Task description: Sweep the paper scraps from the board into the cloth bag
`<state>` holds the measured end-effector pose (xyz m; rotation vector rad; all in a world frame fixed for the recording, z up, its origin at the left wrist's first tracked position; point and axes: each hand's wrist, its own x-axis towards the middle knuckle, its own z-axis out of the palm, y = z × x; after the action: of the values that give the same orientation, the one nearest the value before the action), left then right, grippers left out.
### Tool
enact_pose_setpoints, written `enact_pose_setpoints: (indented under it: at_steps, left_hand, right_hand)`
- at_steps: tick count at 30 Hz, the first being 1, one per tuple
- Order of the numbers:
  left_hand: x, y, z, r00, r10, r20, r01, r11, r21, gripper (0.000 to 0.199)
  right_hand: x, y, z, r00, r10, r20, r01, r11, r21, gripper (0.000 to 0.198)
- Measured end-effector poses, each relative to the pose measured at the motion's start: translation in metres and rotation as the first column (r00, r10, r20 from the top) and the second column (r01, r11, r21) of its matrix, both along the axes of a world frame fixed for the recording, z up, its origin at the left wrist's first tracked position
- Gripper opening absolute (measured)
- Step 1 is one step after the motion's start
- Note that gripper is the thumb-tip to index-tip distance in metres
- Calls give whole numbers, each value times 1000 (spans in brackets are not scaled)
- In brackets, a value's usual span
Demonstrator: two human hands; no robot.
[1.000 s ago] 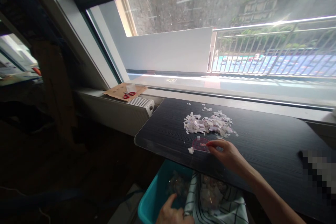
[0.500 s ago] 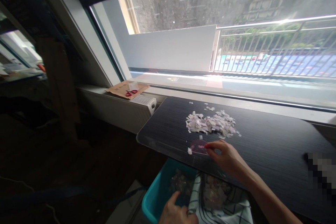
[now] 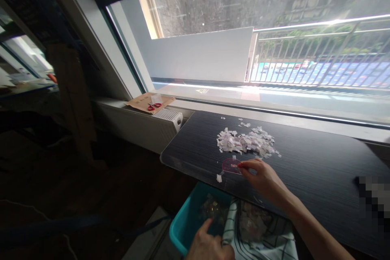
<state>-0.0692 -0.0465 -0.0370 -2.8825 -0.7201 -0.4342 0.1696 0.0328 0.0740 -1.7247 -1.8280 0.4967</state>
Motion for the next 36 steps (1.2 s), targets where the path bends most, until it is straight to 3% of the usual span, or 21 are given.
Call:
enact_pose_setpoints:
  at_steps: [5, 13, 17, 22, 30, 36]
  left_hand:
    - [1, 1, 5, 1000, -21, -7, 21, 1000, 4, 25]
    - [5, 0, 13, 995, -23, -93, 25, 1000, 13, 26]
    - [6, -1, 17, 994, -18, -104, 15, 999, -31, 27]
    - [8, -1, 17, 995, -17, -102, 15, 1000, -22, 23]
    - [9, -2, 12, 995, -23, -100, 21, 1000, -12, 19]
    - [10, -3, 18, 988, -20, -156, 7, 996, -85, 15]
  right_hand:
    - [6, -3, -1, 997, -54, 49, 52, 998, 38, 28]
    - [-14, -15, -1, 990, 135, -47, -137, 990, -39, 25]
    - [-13, -15, 0, 996, 72, -59, -74, 996, -41, 25]
    - [-15, -15, 1, 989, 142, -46, -144, 988, -47, 25]
    - [-6, -10, 0, 1000, 23, 21, -22, 999, -39, 29]
    - [-16, -23, 3, 992, 112, -52, -117, 989, -90, 26]
